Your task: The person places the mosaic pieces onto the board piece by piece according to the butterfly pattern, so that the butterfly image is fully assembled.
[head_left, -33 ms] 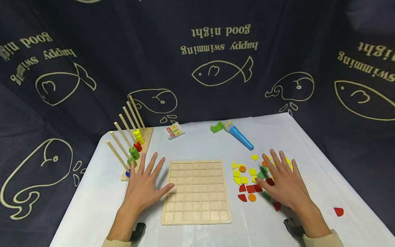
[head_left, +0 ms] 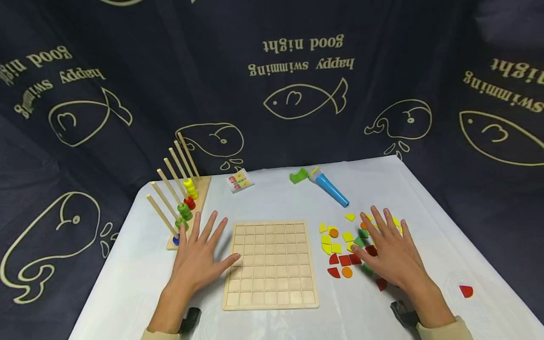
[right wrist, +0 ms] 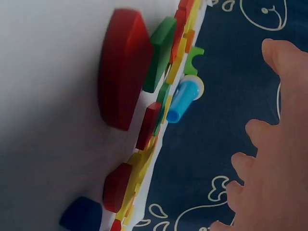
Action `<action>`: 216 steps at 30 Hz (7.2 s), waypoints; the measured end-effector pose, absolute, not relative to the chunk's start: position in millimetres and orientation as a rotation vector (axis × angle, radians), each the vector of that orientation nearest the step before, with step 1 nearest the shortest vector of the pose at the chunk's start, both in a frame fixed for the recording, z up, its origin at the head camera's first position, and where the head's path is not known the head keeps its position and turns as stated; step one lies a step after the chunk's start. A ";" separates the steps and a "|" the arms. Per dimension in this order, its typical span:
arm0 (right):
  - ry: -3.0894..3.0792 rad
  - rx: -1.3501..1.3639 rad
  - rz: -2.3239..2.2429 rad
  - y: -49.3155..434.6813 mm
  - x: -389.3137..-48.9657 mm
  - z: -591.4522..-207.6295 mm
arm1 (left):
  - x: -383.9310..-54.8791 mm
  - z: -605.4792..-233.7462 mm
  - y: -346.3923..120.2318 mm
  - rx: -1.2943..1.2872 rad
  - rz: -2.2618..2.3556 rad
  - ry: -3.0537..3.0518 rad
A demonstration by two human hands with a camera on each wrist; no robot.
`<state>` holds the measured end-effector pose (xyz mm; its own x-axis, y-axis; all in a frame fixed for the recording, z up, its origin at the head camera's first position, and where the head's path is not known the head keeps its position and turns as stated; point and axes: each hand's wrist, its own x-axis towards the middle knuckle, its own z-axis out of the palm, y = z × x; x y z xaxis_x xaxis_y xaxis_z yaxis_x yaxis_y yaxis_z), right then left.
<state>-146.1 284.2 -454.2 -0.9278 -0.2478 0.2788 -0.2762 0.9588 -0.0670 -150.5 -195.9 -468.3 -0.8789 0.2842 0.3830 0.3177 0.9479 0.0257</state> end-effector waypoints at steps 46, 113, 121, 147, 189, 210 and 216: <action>-2.973 0.594 0.681 204.6 -222.6 -450.3 | -118.5 -489.0 -168.1 -0.807 -0.696 -3.141; -2.871 1.079 0.948 81.2 -211.0 -451.3 | -118.3 -493.8 -174.9 -0.797 -0.624 -3.078; -2.781 0.993 1.013 153.7 -210.5 -440.9 | -117.0 -494.1 -171.2 -0.785 -0.623 -3.084; -3.096 0.420 0.769 239.8 -218.9 -456.6 | -118.3 -493.8 -172.8 -0.774 -0.644 -3.098; -2.885 0.927 0.924 157.2 -216.0 -448.0 | -116.9 -493.3 -172.8 -0.807 -0.670 -3.088; -2.869 1.140 0.823 96.6 -211.4 -452.2 | -113.9 -493.0 -174.6 -0.798 -0.717 -3.087; -2.878 1.178 0.754 79.5 -210.3 -452.0 | -114.0 -493.7 -174.7 -0.800 -0.699 -3.102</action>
<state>-210.3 79.5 -452.0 -0.7272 -0.6756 0.1213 -0.6483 0.6180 -0.4447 -114.0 -174.7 -493.7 -0.8720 0.4888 -0.0258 0.4305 0.7910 0.4347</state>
